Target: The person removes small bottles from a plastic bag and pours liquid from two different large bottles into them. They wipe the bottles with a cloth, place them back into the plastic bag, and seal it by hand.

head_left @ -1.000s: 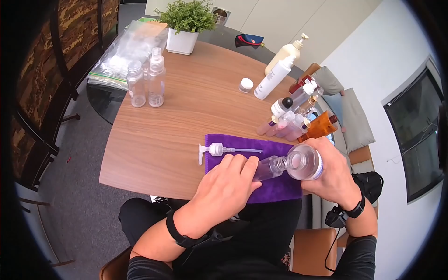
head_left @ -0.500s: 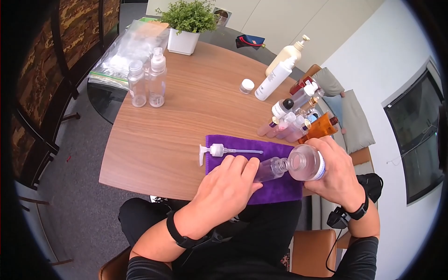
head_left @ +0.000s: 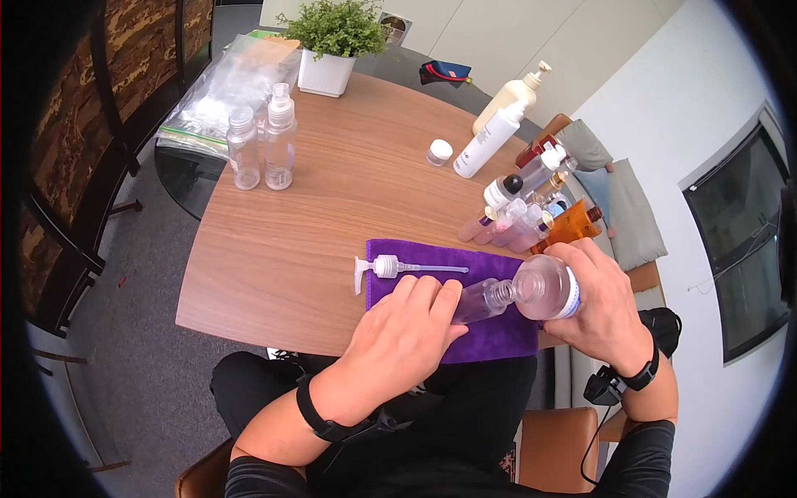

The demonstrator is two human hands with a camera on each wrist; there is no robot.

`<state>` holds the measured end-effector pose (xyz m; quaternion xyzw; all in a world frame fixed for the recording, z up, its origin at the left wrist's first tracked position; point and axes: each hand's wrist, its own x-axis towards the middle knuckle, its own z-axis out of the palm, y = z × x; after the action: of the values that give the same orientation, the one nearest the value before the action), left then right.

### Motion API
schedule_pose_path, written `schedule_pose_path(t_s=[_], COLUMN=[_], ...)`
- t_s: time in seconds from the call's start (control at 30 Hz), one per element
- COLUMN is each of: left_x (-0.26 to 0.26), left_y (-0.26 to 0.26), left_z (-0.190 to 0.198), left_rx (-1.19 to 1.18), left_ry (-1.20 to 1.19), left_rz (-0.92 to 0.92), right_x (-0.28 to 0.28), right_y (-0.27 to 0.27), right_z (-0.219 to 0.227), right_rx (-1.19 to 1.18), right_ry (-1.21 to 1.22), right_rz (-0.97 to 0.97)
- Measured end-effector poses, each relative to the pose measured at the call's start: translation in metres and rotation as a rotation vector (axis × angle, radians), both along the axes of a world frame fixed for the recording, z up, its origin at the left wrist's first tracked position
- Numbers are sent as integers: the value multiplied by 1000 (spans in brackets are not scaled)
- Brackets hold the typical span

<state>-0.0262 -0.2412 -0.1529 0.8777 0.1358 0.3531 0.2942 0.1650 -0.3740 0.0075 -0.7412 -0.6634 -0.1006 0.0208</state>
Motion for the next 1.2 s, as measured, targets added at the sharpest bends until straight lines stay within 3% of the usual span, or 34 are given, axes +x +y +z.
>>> schedule_pose_path(t_s=[1.2], left_x=[-1], left_y=[1], left_z=[2], left_rx=[4], left_ry=[18], left_rz=[-11], right_x=[-1], right_y=[1], right_z=[4], right_rx=[0], right_ry=[-33], right_rz=[32])
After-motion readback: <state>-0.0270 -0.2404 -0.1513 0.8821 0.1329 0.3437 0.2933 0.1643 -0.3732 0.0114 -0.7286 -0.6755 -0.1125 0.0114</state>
